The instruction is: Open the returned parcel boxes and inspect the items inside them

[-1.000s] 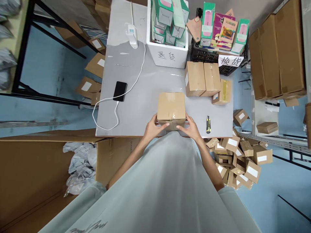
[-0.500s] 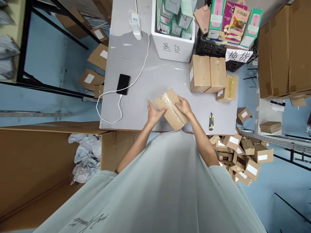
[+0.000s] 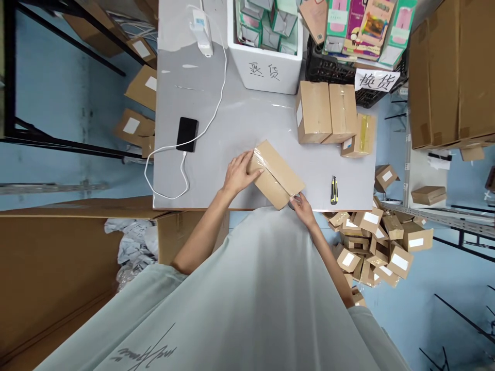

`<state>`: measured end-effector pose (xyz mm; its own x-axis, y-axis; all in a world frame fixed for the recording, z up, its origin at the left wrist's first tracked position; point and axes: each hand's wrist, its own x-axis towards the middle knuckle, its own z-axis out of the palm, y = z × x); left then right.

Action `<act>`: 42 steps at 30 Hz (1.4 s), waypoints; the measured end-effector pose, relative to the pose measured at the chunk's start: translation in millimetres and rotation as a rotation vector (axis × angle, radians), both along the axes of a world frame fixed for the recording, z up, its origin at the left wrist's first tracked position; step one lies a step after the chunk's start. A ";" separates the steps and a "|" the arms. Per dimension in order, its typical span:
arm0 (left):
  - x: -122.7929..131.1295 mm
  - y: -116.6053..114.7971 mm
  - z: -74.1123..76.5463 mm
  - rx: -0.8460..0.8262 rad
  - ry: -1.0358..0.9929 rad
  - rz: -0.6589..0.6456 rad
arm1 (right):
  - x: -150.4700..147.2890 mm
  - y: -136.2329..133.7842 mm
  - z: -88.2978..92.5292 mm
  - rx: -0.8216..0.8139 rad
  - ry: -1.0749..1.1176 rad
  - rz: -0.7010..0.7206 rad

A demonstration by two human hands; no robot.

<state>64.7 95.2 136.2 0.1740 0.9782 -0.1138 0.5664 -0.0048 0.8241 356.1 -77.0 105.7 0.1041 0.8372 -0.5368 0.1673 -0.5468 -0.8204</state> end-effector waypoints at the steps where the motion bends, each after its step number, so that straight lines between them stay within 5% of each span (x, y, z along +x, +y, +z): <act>1: -0.2 -0.8 -0.5 -0.002 0.018 0.010 | -5.1 3.4 0.5 0.051 -0.015 0.007; 9: -3.9 -30.7 -2.5 -0.030 -0.004 0.150 | 14.4 69.3 0.1 0.230 -0.156 -0.100; 15: 9.9 -46.7 -8.7 0.012 -0.108 0.200 | 26.7 88.0 -6.1 0.267 -0.085 -0.098; 22: 16.0 -47.3 -14.2 -0.070 -0.133 0.280 | 28.2 81.8 -7.9 0.267 0.021 -0.127; 29: -16.1 -37.6 -30.2 -0.057 -0.296 0.360 | 34.9 88.3 3.0 0.392 0.060 -0.063; 36: -39.0 -53.2 -64.2 -0.186 -0.290 0.438 | 42.4 75.6 -30.0 0.303 -0.006 -0.038; 42: -54.4 -69.1 -71.4 -0.467 -0.048 0.359 | 45.1 43.0 -45.0 0.187 -0.070 0.055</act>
<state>10.3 26.1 64.8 -0.1426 0.8250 -0.5469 0.4275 0.5497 0.7177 401.2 -34.0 60.6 0.0867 0.9272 -0.3643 0.2532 -0.3742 -0.8921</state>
